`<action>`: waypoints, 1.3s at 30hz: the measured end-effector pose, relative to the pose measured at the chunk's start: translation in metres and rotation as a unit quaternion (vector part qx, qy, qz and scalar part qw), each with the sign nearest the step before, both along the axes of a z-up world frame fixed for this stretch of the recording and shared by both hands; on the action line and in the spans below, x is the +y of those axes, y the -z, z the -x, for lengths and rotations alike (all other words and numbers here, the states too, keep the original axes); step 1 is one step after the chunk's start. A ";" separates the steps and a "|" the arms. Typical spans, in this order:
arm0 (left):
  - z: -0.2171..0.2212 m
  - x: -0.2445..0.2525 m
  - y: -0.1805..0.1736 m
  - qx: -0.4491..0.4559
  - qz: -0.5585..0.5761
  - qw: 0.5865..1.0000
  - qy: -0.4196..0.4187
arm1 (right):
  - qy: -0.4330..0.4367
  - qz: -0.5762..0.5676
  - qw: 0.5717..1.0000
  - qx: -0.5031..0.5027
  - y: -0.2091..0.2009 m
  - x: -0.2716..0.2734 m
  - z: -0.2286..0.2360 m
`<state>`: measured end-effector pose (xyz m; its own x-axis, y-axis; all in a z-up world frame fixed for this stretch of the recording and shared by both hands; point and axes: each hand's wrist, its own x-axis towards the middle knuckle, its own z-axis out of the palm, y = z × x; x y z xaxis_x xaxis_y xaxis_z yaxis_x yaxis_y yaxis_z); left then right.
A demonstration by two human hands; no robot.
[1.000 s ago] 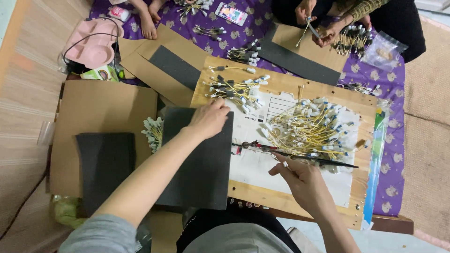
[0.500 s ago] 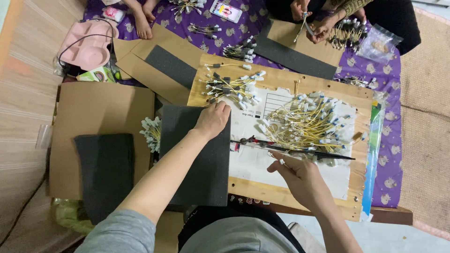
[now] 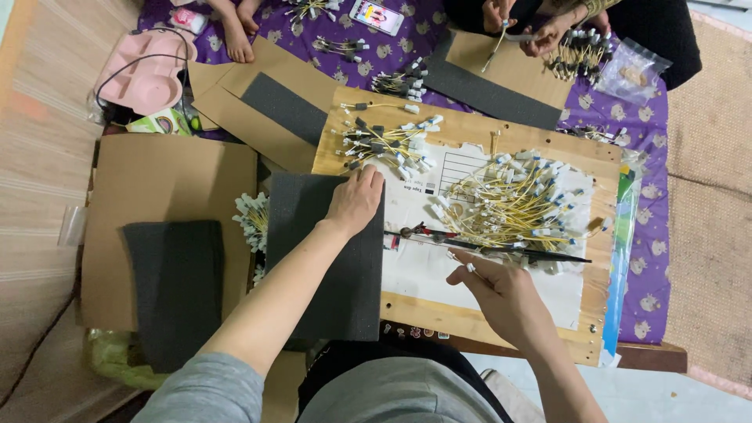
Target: Assembling small electrical wire components by hand on a wooden board workspace
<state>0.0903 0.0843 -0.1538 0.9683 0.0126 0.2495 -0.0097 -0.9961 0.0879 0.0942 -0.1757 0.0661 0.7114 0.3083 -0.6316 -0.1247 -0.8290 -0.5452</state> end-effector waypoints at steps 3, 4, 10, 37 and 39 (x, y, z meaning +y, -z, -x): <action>0.003 -0.004 -0.005 0.011 0.036 0.999 -0.018 | -0.013 0.003 1.000 0.001 0.000 -0.001 -0.002; 0.003 -0.005 -0.017 0.011 0.036 0.999 -0.018 | -0.014 0.004 1.000 0.001 0.001 -0.001 -0.002; 0.007 0.011 -0.051 0.115 0.360 0.920 -0.107 | -0.039 -0.037 0.997 -0.059 0.010 -0.003 -0.005; -0.004 -0.003 -0.029 0.138 0.345 0.908 -0.193 | -0.020 -0.088 0.984 -0.153 0.033 0.008 -0.032; -0.001 -0.002 -0.043 0.150 0.471 0.834 -0.246 | -0.037 -0.170 0.961 -0.216 0.030 0.013 -0.033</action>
